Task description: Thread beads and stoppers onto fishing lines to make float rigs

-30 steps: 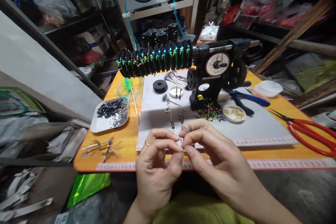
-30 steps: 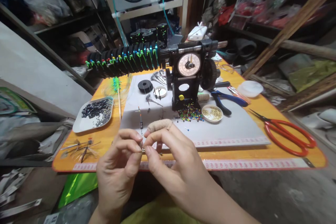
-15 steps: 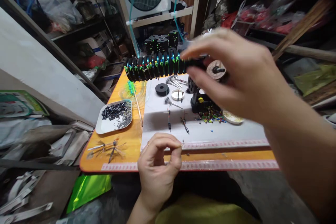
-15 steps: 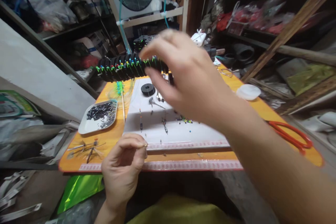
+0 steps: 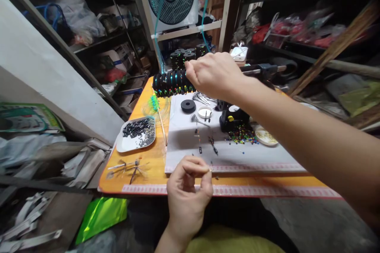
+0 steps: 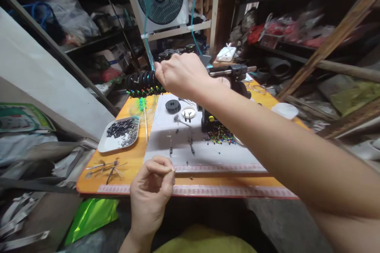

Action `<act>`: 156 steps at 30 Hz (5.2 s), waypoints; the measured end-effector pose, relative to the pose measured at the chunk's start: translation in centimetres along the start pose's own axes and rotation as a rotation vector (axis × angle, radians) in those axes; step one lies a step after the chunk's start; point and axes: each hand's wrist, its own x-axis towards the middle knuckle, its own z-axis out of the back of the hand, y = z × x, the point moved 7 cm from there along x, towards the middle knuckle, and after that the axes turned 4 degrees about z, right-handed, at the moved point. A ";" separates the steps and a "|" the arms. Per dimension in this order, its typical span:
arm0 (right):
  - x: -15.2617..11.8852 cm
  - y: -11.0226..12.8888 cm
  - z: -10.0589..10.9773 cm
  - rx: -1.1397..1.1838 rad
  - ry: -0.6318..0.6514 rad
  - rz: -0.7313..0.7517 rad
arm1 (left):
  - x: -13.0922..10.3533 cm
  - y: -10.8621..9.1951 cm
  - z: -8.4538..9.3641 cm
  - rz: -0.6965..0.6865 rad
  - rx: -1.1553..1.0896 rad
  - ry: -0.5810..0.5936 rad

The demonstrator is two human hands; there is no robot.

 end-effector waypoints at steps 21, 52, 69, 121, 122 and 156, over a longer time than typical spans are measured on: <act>-19.9 7.5 3.3 0.476 0.063 -0.094 | -1.0 2.4 -0.6 0.243 -0.120 0.063; -23.2 5.2 0.7 0.286 0.111 -0.273 | -0.1 0.4 -0.6 -0.375 0.982 0.347; -23.3 5.0 0.6 0.061 0.195 -0.237 | 1.7 1.1 -1.1 -0.148 1.070 0.288; -25.4 3.0 2.1 0.038 0.291 -0.262 | 1.9 1.6 -0.9 -0.155 1.112 0.165; -25.5 2.9 2.2 0.042 0.286 -0.254 | 1.9 1.6 -0.9 -0.150 1.108 0.162; -27.0 5.4 0.0 1.351 0.041 -1.000 | -2.8 -0.8 -2.0 -0.281 0.785 0.252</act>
